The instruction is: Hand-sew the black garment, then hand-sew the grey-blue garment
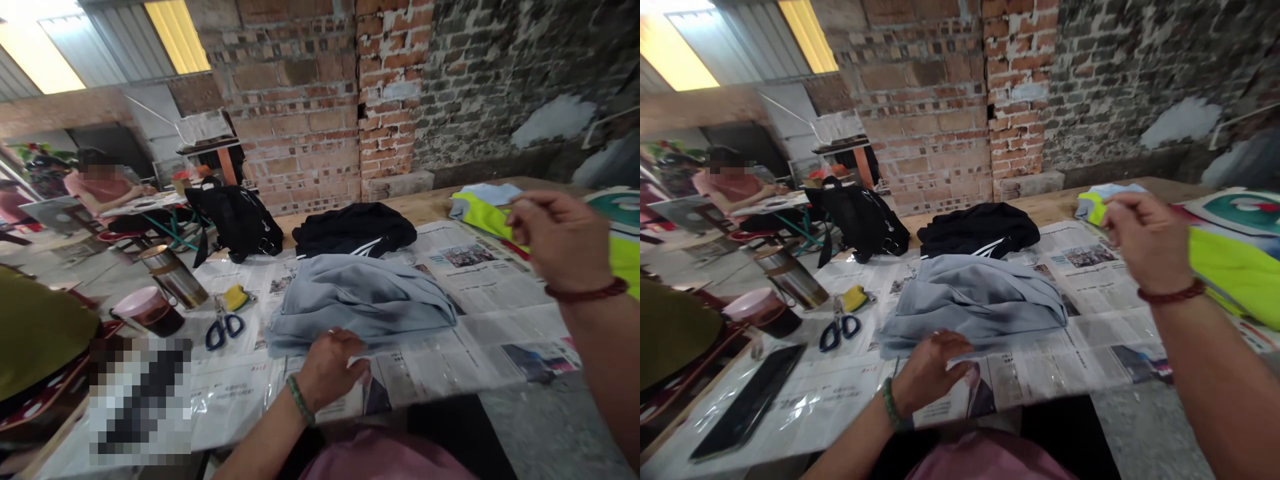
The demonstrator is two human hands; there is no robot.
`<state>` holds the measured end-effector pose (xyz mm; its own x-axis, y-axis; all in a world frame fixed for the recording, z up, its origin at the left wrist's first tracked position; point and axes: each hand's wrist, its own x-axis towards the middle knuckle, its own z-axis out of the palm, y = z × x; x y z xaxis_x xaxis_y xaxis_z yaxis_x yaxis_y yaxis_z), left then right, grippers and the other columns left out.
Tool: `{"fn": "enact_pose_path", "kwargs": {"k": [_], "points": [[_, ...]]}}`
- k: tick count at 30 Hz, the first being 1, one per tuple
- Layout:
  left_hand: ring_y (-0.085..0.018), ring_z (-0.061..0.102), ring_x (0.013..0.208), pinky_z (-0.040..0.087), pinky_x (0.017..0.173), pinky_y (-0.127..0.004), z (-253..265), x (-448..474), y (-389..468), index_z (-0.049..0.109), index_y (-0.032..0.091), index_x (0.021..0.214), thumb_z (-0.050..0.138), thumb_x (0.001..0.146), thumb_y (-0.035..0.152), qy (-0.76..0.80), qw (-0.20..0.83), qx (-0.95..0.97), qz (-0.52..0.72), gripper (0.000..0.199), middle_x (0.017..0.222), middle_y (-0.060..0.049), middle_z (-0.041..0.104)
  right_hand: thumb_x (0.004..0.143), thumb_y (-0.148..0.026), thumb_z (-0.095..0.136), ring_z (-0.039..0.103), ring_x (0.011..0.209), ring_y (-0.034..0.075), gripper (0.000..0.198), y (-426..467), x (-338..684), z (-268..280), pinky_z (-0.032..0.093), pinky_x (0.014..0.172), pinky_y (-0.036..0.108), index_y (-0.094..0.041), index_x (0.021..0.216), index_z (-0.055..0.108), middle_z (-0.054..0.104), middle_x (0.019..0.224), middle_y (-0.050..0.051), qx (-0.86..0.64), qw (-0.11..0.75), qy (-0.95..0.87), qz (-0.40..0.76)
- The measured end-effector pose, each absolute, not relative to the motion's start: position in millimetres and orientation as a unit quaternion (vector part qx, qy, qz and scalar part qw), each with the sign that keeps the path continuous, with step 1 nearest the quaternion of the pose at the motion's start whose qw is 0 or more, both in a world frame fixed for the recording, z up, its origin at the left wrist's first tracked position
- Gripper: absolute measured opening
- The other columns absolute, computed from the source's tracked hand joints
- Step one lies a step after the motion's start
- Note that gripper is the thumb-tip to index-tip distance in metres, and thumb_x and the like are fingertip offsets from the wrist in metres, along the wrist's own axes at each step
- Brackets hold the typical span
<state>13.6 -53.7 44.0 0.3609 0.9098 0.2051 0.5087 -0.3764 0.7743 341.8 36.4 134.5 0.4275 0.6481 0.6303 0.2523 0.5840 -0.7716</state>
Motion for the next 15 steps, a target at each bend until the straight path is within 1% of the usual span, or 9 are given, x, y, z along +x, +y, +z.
{"fn": "enact_pose_path", "kwargs": {"k": [1, 2, 4, 5, 7, 9, 11, 13, 15], "points": [[-0.020, 0.056, 0.083, 0.038, 0.083, -0.032, 46.6, 15.1, -44.3, 0.068, 0.023, 0.078, 0.060, 0.073, 0.020, 0.459, 0.253, 0.792, 0.314, 0.010, 0.080, -0.005, 0.065, 0.071, -0.014, 0.055, 0.041, 0.040, 0.003, 0.010, 33.2, 327.2, 127.4, 0.029, 0.037, 0.016, -0.016, 0.079, 0.062, 0.055, 0.057, -0.004, -0.453, 0.694, -0.535, 0.164], [-0.021, 0.056, 0.086, 0.037, 0.085, -0.034, 48.2, 16.9, -34.2, 0.067, 0.022, 0.081, 0.055, 0.077, 0.018, 0.460, 0.194, 0.811, 0.306, 0.014, 0.085, -0.006, 0.065, 0.071, -0.018, 0.056, 0.041, 0.041, 0.004, 0.010, 29.1, 310.7, 116.9, 0.031, 0.037, 0.016, -0.017, 0.078, 0.062, 0.056, 0.057, -0.004, -0.462, 0.651, -0.554, 0.234], [-0.022, 0.053, 0.094, 0.036, 0.087, -0.036, 48.4, 21.1, -13.6, 0.066, 0.021, 0.089, 0.047, 0.080, 0.014, 0.486, 0.089, 0.822, 0.284, 0.022, 0.096, -0.008, 0.064, 0.071, -0.029, 0.057, 0.038, 0.038, 0.006, 0.014, 20.3, 275.6, 87.8, 0.028, 0.034, 0.017, -0.018, 0.077, 0.062, 0.053, 0.053, -0.004, -0.458, 0.582, -0.564, 0.366], [-0.023, 0.052, 0.096, 0.036, 0.086, -0.037, 47.2, 22.9, -4.1, 0.064, 0.020, 0.093, 0.046, 0.080, 0.012, 0.502, 0.047, 0.821, 0.268, 0.024, 0.102, -0.008, 0.063, 0.072, -0.034, 0.057, 0.037, 0.038, 0.006, 0.017, 16.6, 259.4, 70.8, 0.028, 0.034, 0.018, -0.018, 0.077, 0.061, 0.052, 0.053, -0.004, -0.457, 0.546, -0.563, 0.419], [-0.024, 0.049, 0.101, 0.036, 0.087, -0.039, 43.2, 23.8, 11.3, 0.061, 0.020, 0.099, 0.048, 0.078, 0.011, 0.531, -0.016, 0.814, 0.233, 0.027, 0.112, -0.008, 0.058, 0.072, -0.041, 0.056, 0.036, 0.037, 0.006, 0.024, 13.4, 235.0, 36.0, 0.027, 0.034, 0.019, -0.018, 0.078, 0.060, 0.051, 0.054, -0.004, -0.464, 0.515, -0.542, 0.474], [-0.024, 0.047, 0.105, 0.035, 0.088, -0.040, 38.9, 19.0, 21.1, 0.058, 0.020, 0.104, 0.049, 0.078, 0.012, 0.549, -0.056, 0.806, 0.213, 0.029, 0.115, -0.007, 0.056, 0.072, -0.047, 0.054, 0.036, 0.037, 0.007, 0.029, 17.0, 224.4, 5.0, 0.026, 0.034, 0.020, -0.019, 0.080, 0.059, 0.050, 0.054, -0.004, -0.481, 0.529, -0.512, 0.476], [-0.024, 0.045, 0.108, 0.034, 0.089, -0.040, 35.5, 7.2, 26.3, 0.056, 0.021, 0.108, 0.049, 0.078, 0.013, 0.570, -0.086, 0.791, 0.205, 0.032, 0.116, -0.007, 0.055, 0.072, -0.048, 0.055, 0.036, 0.038, 0.007, 0.031, 25.2, 225.4, -18.6, 0.027, 0.035, 0.020, -0.019, 0.081, 0.059, 0.049, 0.054, -0.004, -0.492, 0.549, -0.497, 0.458], [-0.026, 0.043, 0.112, 0.034, 0.087, -0.042, 32.9, -10.0, 29.1, 0.054, 0.022, 0.111, 0.052, 0.076, 0.014, 0.602, -0.109, 0.767, 0.194, 0.036, 0.121, -0.007, 0.052, 0.072, -0.048, 0.054, 0.035, 0.038, 0.006, 0.030, 33.2, 231.8, -34.3, 0.027, 0.037, 0.020, -0.019, 0.079, 0.058, 0.048, 0.055, -0.005, -0.496, 0.558, -0.490, 0.450], [-0.029, 0.044, 0.110, 0.034, 0.084, -0.044, 30.7, -28.7, 30.3, 0.056, 0.023, 0.110, 0.057, 0.073, 0.016, 0.629, -0.111, 0.751, 0.166, 0.038, 0.124, -0.008, 0.051, 0.074, -0.047, 0.053, 0.036, 0.039, 0.006, 0.029, 37.7, 237.2, -43.3, 0.028, 0.038, 0.020, -0.019, 0.079, 0.058, 0.048, 0.056, -0.005, -0.495, 0.559, -0.486, 0.454]]}}
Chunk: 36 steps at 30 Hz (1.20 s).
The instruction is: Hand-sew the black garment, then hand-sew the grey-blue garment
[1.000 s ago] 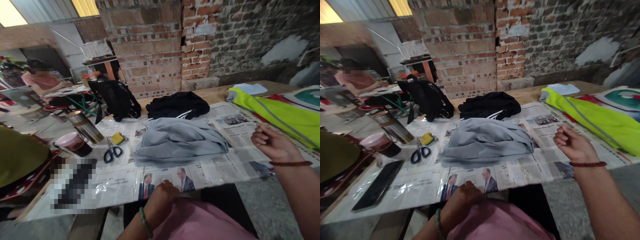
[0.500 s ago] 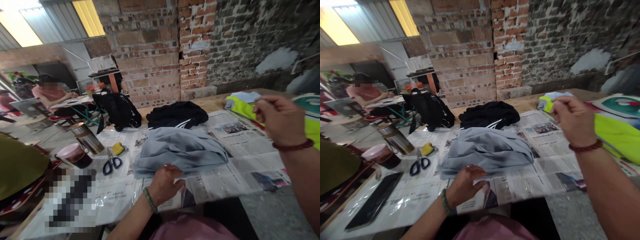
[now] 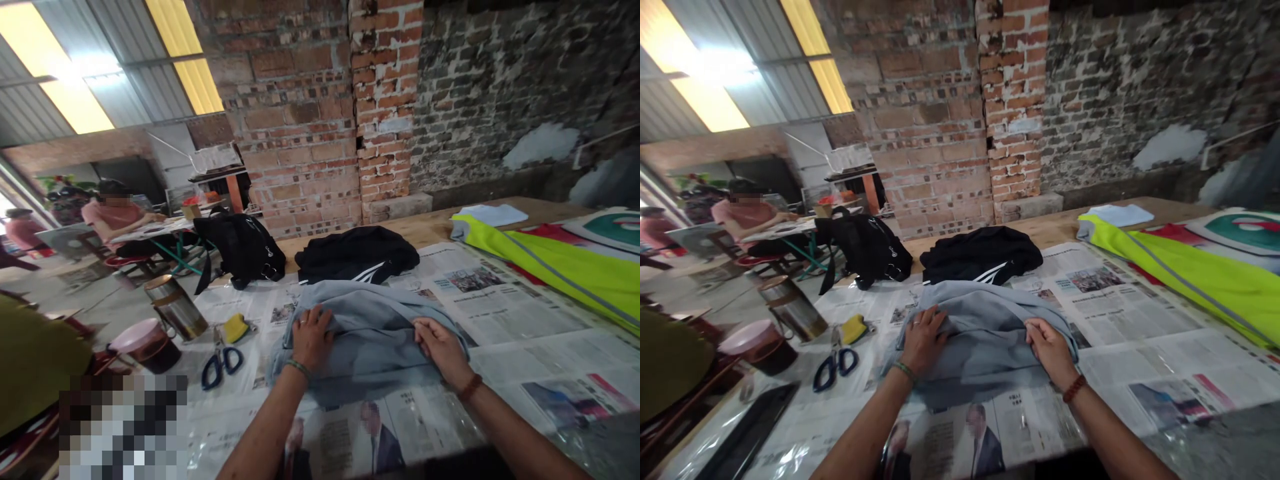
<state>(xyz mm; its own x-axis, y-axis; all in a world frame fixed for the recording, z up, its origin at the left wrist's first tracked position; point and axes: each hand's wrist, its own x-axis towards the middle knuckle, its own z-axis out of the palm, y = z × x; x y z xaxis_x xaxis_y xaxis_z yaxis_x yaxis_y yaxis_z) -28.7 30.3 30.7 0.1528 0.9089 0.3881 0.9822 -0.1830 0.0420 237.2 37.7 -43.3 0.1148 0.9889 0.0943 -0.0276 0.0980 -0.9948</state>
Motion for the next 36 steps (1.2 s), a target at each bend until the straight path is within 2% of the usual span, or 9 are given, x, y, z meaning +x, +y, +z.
{"fn": "enact_pose_path", "kwargs": {"k": [5, 10, 14, 18, 22, 26, 30, 33, 36], "points": [[-0.025, 0.053, 0.102, 0.034, 0.085, -0.043, 24.5, -57.9, 18.4, 0.064, 0.022, 0.085, 0.055, 0.075, 0.013, -0.635, 0.133, -0.739, -0.183, 0.017, 0.107, -0.007, 0.061, 0.074, -0.048, 0.054, 0.036, 0.040, 0.006, 0.033, 37.2, 237.1, -49.9, 0.028, 0.038, 0.020, -0.017, 0.083, 0.058, 0.048, 0.057, -0.004, -0.493, 0.565, -0.462, 0.474], [-0.024, 0.052, 0.106, 0.025, 0.097, -0.045, 15.3, -71.1, -14.9, 0.065, 0.025, 0.084, 0.053, 0.077, 0.017, -0.567, 0.225, -0.765, -0.207, 0.016, 0.111, -0.006, 0.061, 0.074, -0.047, 0.054, 0.037, 0.040, 0.006, 0.032, 38.5, 236.9, -50.2, 0.028, 0.039, 0.020, -0.018, 0.085, 0.059, 0.049, 0.058, -0.004, -0.494, 0.559, -0.458, 0.482], [-0.026, 0.052, 0.106, 0.020, 0.099, -0.047, 8.4, -89.5, -40.1, 0.066, 0.026, 0.078, 0.054, 0.077, 0.023, -0.543, 0.249, -0.780, -0.186, 0.013, 0.110, -0.005, 0.062, 0.075, -0.046, 0.055, 0.038, 0.041, 0.007, 0.030, 38.0, 238.2, -49.7, 0.030, 0.039, 0.020, -0.018, 0.085, 0.059, 0.049, 0.058, -0.004, -0.496, 0.558, -0.462, 0.479], [-0.026, 0.053, 0.102, 0.026, 0.093, -0.047, 11.4, -107.1, -56.4, 0.065, 0.026, 0.075, 0.055, 0.076, 0.023, -0.565, 0.243, -0.765, -0.192, 0.011, 0.106, -0.004, 0.064, 0.074, -0.045, 0.055, 0.037, 0.041, 0.007, 0.029, 35.4, 237.6, -48.3, 0.029, 0.039, 0.020, -0.018, 0.085, 0.059, 0.049, 0.057, -0.004, -0.497, 0.558, -0.462, 0.478], [-0.026, 0.053, 0.100, 0.033, 0.091, -0.045, 27.9, -101.2, -60.3, 0.063, 0.022, 0.077, 0.055, 0.076, 0.021, -0.565, 0.241, -0.742, -0.268, 0.008, 0.103, -0.008, 0.063, 0.073, -0.045, 0.055, 0.038, 0.041, 0.007, 0.030, 34.8, 236.7, -47.8, 0.029, 0.038, 0.020, -0.018, 0.085, 0.059, 0.049, 0.057, -0.004, -0.499, 0.552, -0.464, 0.480], [-0.023, 0.052, 0.103, 0.039, 0.090, -0.039, 41.8, -57.3, -48.5, 0.059, 0.020, 0.094, 0.054, 0.077, 0.014, -0.520, 0.156, -0.766, -0.344, 0.019, 0.105, -0.009, 0.060, 0.074, -0.046, 0.054, 0.038, 0.042, 0.007, 0.031, 35.5, 237.1, -50.7, 0.030, 0.039, 0.021, -0.018, 0.087, 0.058, 0.049, 0.059, -0.003, -0.499, 0.546, -0.468, 0.483], [-0.021, 0.052, 0.103, 0.041, 0.090, -0.037, 38.2, 1.2, -20.4, 0.056, 0.021, 0.107, 0.052, 0.077, 0.013, -0.470, 0.035, -0.827, -0.306, 0.031, 0.108, -0.007, 0.059, 0.074, -0.049, 0.053, 0.037, 0.042, 0.007, 0.035, 36.2, 237.9, -52.5, 0.030, 0.038, 0.020, -0.018, 0.088, 0.058, 0.049, 0.059, -0.003, -0.501, 0.536, -0.478, 0.482], [-0.023, 0.053, 0.099, 0.042, 0.088, -0.039, 31.5, 33.7, 4.0, 0.057, 0.021, 0.108, 0.058, 0.073, 0.016, -0.473, -0.015, -0.850, -0.232, 0.035, 0.110, -0.006, 0.060, 0.074, -0.050, 0.051, 0.037, 0.041, 0.007, 0.036, 36.7, 237.9, -51.8, 0.030, 0.038, 0.020, -0.017, 0.086, 0.058, 0.048, 0.059, -0.003, -0.504, 0.533, -0.485, 0.476], [-0.021, 0.057, 0.092, 0.044, 0.084, -0.035, 30.0, 52.5, 23.7, 0.064, 0.022, 0.096, 0.056, 0.074, 0.016, -0.474, -0.051, -0.866, -0.152, 0.024, 0.101, -0.005, 0.064, 0.074, -0.049, 0.051, 0.037, 0.040, 0.007, 0.034, 37.8, 237.7, -51.5, 0.029, 0.038, 0.020, -0.018, 0.084, 0.058, 0.048, 0.058, -0.004, -0.501, 0.534, -0.492, 0.471]]}}
